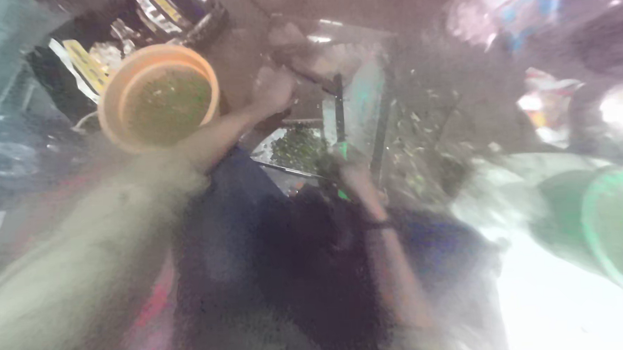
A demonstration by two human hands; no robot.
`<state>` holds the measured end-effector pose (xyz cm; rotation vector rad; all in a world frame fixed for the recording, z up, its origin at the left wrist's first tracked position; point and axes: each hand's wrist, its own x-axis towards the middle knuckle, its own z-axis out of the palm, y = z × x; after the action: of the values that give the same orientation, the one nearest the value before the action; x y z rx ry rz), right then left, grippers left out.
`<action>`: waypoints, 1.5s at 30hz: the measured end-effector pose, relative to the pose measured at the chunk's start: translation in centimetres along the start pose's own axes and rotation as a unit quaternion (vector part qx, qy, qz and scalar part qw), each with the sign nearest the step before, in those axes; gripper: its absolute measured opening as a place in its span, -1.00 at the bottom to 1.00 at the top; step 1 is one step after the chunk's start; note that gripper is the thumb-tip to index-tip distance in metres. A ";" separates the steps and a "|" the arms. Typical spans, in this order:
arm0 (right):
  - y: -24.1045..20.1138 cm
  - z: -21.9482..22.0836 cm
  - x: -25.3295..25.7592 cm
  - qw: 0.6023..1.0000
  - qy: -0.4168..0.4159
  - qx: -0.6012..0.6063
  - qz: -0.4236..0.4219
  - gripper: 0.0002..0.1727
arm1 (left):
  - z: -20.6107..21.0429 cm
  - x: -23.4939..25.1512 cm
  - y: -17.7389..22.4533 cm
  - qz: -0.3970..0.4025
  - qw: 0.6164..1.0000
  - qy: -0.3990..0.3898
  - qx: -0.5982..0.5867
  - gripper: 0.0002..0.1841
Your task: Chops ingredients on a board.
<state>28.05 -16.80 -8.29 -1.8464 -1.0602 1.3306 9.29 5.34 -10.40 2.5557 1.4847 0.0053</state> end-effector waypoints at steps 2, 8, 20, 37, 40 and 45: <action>0.5 0.0 0.3 1.000 -0.002 -0.011 0.005 -0.56 | -0.5 0.0 0.2 -0.008 1.000 -0.008 -0.003 -0.66; 0.4 0.1 0.4 1.000 -0.001 -0.024 0.007 -0.59 | -0.7 0.1 -0.9 -0.022 0.999 0.024 -0.005 -0.68; -0.6 -0.3 -0.5 1.000 0.006 -0.019 0.003 -0.61 | -2.7 -0.8 0.1 0.018 0.998 -0.047 0.026 -0.70; -0.6 -0.2 0.3 0.999 0.001 -0.033 0.006 -0.65 | -1.1 3.1 5.2 0.109 0.992 -0.068 0.015 -0.72; 0.1 -0.4 0.5 1.000 0.007 -0.030 0.002 -0.64 | -0.8 2.6 3.9 0.112 0.992 -0.056 -0.019 -0.71; 0.1 -0.5 0.5 1.000 0.004 -0.006 -0.003 -0.60 | -0.7 2.0 0.8 0.122 0.992 -0.025 -0.029 -0.59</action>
<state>28.64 -16.37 -8.44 -1.8549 -1.0719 1.3159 10.91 6.76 -9.79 2.6523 1.1292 0.0163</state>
